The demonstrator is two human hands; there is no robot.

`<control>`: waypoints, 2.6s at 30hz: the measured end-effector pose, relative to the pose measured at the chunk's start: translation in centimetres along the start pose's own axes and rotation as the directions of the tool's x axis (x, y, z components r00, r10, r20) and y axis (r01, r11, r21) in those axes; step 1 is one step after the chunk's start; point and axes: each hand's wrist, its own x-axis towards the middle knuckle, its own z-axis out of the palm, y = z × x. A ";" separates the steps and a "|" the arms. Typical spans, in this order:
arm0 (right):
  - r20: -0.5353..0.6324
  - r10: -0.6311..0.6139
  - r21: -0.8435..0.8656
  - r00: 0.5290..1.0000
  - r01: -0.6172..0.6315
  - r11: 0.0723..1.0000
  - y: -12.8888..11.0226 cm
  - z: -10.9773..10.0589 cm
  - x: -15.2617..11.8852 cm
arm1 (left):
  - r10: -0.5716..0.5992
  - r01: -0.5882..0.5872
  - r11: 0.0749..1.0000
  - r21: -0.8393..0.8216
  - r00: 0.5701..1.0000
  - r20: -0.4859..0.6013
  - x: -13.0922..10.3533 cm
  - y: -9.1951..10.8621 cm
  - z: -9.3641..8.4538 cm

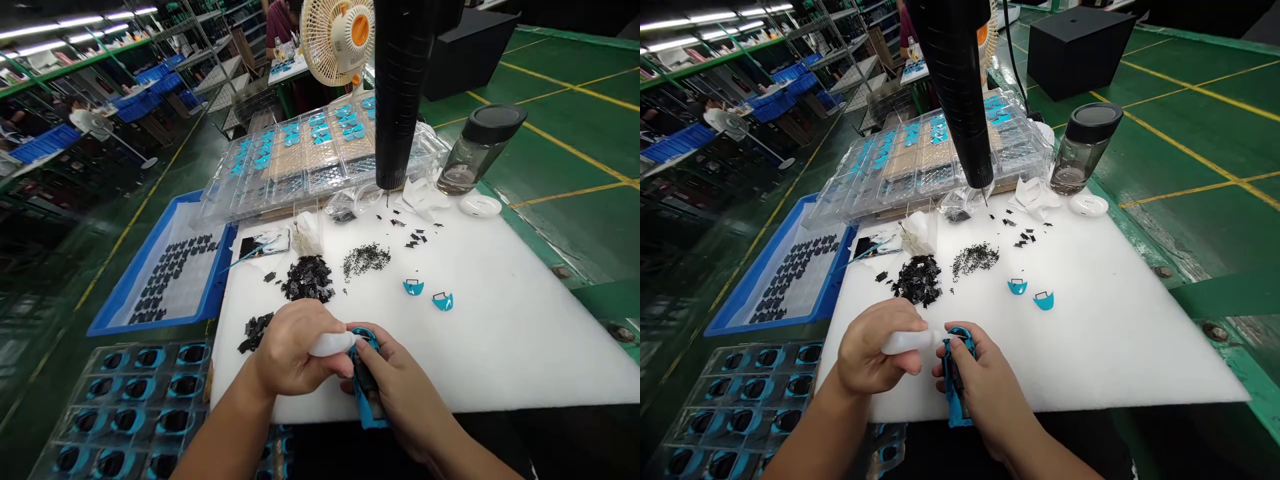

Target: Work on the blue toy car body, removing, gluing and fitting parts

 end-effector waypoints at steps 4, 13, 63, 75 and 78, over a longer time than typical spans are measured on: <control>0.013 -0.009 0.000 1.000 0.009 1.000 0.1 -0.2 0.0 | 0.011 -0.011 1.000 -0.010 1.000 -0.001 0.1 0.0 0.2; -0.001 0.003 -0.014 1.000 -0.003 1.000 0.0 0.0 0.0 | 0.023 -0.023 1.000 -0.005 0.999 0.030 -0.1 -0.1 0.1; -0.026 0.030 0.192 0.999 -0.024 0.981 0.2 -0.2 0.1 | -0.011 0.008 0.999 0.039 0.998 0.065 -0.1 0.0 -1.3; 0.001 0.001 0.213 1.000 -0.001 0.977 0.3 -0.3 0.2 | -0.017 0.016 1.000 0.024 0.999 0.045 0.0 0.1 -1.4; -0.011 0.020 0.202 1.000 -0.018 0.979 0.2 -0.2 0.2 | -0.009 0.009 1.000 -0.007 1.000 0.012 -0.1 0.0 -1.5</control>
